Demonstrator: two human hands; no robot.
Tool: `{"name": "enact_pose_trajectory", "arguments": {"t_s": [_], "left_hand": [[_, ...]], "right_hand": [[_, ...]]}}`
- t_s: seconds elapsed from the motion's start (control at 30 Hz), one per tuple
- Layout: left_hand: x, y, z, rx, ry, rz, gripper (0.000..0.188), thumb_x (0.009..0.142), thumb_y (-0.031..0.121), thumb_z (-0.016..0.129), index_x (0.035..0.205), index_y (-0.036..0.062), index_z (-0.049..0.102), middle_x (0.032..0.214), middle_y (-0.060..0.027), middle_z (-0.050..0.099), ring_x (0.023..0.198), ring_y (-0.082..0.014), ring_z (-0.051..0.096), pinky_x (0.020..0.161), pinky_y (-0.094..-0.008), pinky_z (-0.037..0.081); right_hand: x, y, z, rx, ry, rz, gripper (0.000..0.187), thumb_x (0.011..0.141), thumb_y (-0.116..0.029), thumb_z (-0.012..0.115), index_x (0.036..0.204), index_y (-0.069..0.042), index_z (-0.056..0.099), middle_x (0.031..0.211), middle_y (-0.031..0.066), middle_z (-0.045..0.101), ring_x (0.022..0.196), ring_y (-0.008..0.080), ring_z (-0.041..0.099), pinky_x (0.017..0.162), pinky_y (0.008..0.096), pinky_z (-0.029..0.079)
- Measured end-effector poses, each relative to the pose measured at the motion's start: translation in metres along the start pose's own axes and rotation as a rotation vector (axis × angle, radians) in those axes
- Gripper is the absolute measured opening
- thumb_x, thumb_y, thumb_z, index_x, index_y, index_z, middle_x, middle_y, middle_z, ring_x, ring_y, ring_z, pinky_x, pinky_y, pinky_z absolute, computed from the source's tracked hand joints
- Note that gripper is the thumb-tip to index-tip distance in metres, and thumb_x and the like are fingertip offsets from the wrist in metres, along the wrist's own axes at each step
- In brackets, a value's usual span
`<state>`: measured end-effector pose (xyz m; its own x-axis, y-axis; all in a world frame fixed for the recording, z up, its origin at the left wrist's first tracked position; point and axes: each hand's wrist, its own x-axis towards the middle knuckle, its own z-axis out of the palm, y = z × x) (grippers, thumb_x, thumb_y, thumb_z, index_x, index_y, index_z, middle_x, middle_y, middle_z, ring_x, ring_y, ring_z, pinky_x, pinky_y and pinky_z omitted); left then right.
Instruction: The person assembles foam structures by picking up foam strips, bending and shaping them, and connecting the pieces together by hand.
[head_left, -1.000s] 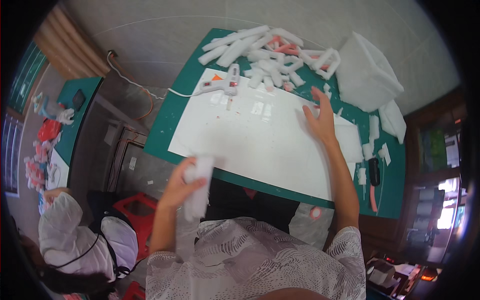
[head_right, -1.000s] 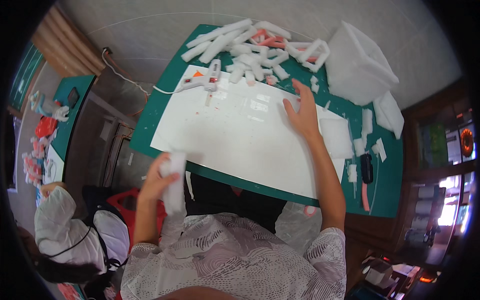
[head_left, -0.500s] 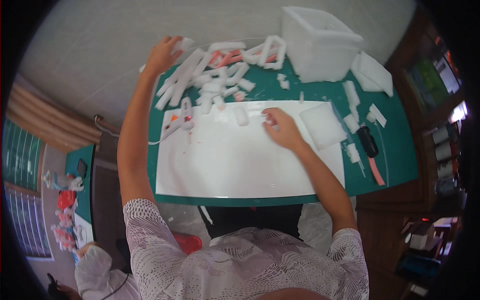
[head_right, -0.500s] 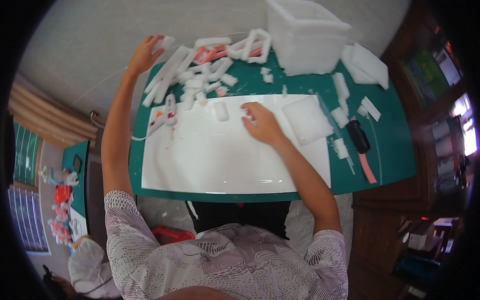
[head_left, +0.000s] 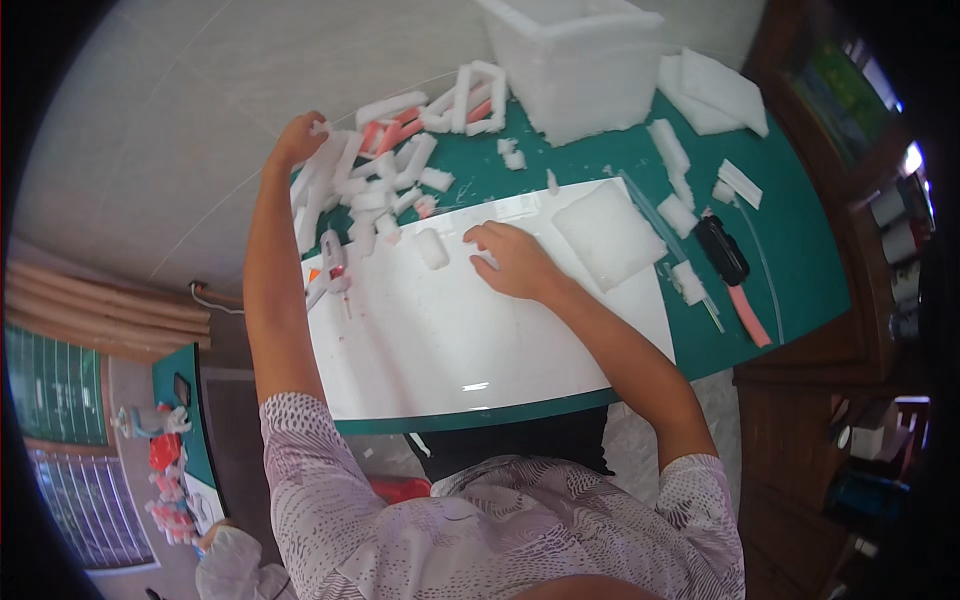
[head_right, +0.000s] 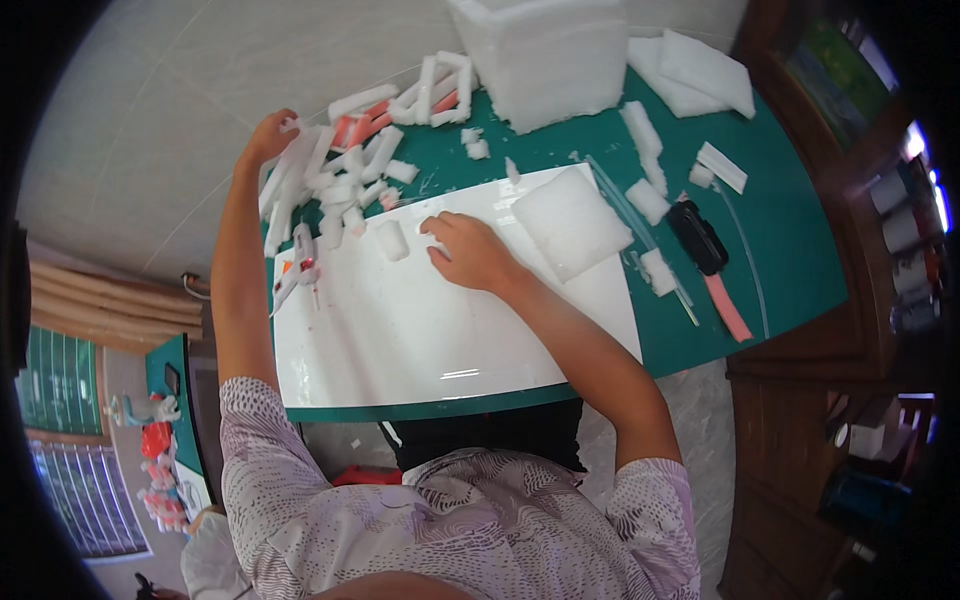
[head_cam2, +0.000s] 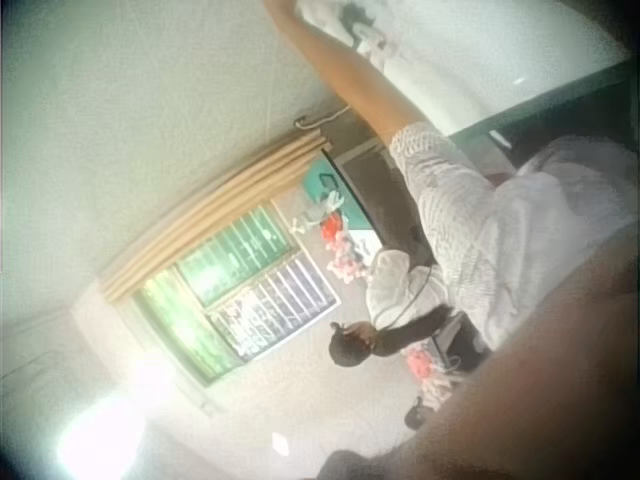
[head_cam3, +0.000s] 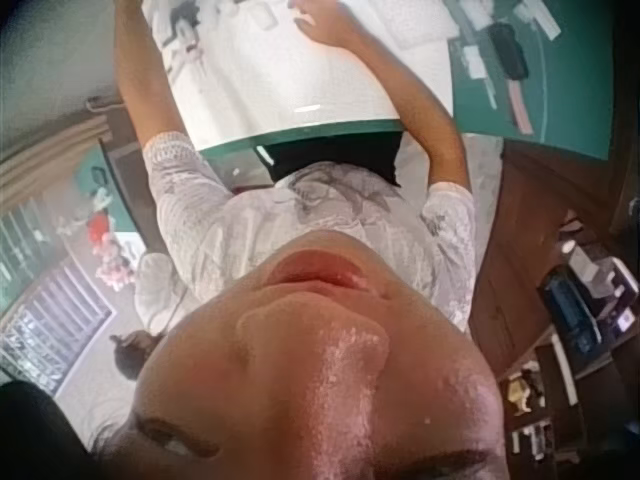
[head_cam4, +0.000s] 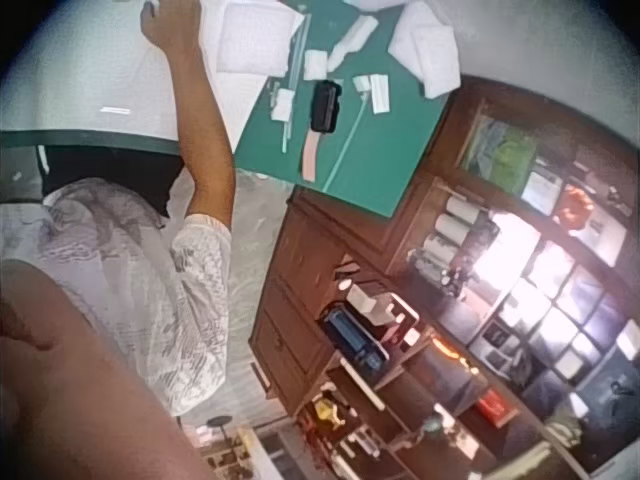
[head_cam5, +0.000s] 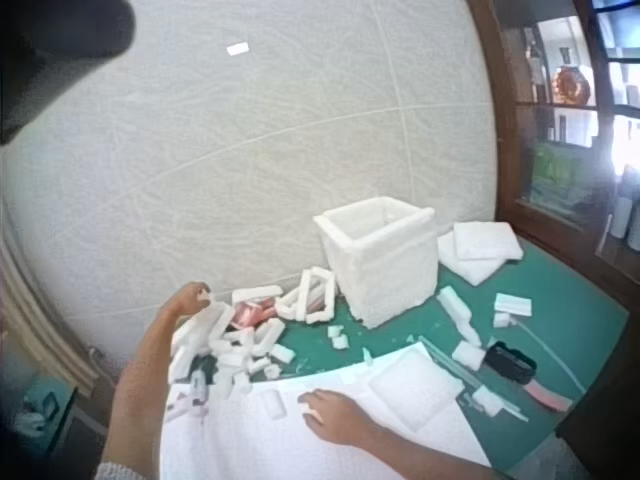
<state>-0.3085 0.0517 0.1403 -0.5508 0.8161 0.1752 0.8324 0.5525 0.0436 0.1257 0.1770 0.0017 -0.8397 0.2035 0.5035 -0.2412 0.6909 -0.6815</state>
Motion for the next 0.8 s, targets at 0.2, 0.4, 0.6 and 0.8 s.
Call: {"name": "enact_pose_trajectory", "arguments": {"t_s": [0.2, 0.4, 0.6, 0.8], "left_hand": [[-0.011, -0.008, -0.011, -0.114, -0.022, -0.162, 0.046, 0.096, 0.043, 0.051, 0.120, 0.0051, 0.064, 0.118, -0.0232, 0.065, 0.111, -0.0365, 0.061, 0.097, -0.0403, 0.046], [-0.015, -0.007, -0.004, -0.139, 0.013, -0.197, 0.057, 0.100, 0.047, 0.039, 0.123, 0.0009, 0.062, 0.123, -0.0217, 0.064, 0.116, -0.0381, 0.059, 0.101, -0.0421, 0.043], [-0.017, -0.010, -0.003, -0.097, 0.112, -0.132, 0.048, 0.100, 0.039, 0.041, 0.113, -0.0008, 0.065, 0.118, -0.0237, 0.065, 0.111, -0.0411, 0.059, 0.096, -0.0456, 0.046], [-0.007, 0.011, -0.010, -0.037, 0.397, 0.054, 0.026, 0.095, 0.026, 0.052, 0.099, 0.0040, 0.065, 0.104, -0.0192, 0.065, 0.098, -0.0398, 0.061, 0.086, -0.0467, 0.049]], "right_hand": [[0.003, -0.007, -0.002, -0.022, -0.002, 0.030, 0.024, 0.082, -0.007, 0.067, 0.106, -0.008, 0.062, 0.091, 0.0096, 0.062, 0.080, 0.0273, 0.062, 0.071, 0.0358, 0.050], [0.004, -0.012, -0.002, -0.032, -0.032, 0.103, 0.025, 0.082, -0.007, 0.065, 0.106, -0.006, 0.061, 0.091, 0.0117, 0.062, 0.084, 0.0307, 0.063, 0.073, 0.0389, 0.050], [0.002, -0.007, 0.003, -0.028, -0.014, 0.068, 0.030, 0.083, -0.008, 0.066, 0.112, -0.008, 0.060, 0.089, 0.0076, 0.060, 0.074, 0.0225, 0.058, 0.069, 0.0331, 0.049], [0.005, -0.007, 0.001, -0.029, -0.029, 0.085, 0.031, 0.084, -0.008, 0.066, 0.114, -0.008, 0.060, 0.089, 0.0081, 0.060, 0.073, 0.0231, 0.057, 0.069, 0.0336, 0.049]]}}
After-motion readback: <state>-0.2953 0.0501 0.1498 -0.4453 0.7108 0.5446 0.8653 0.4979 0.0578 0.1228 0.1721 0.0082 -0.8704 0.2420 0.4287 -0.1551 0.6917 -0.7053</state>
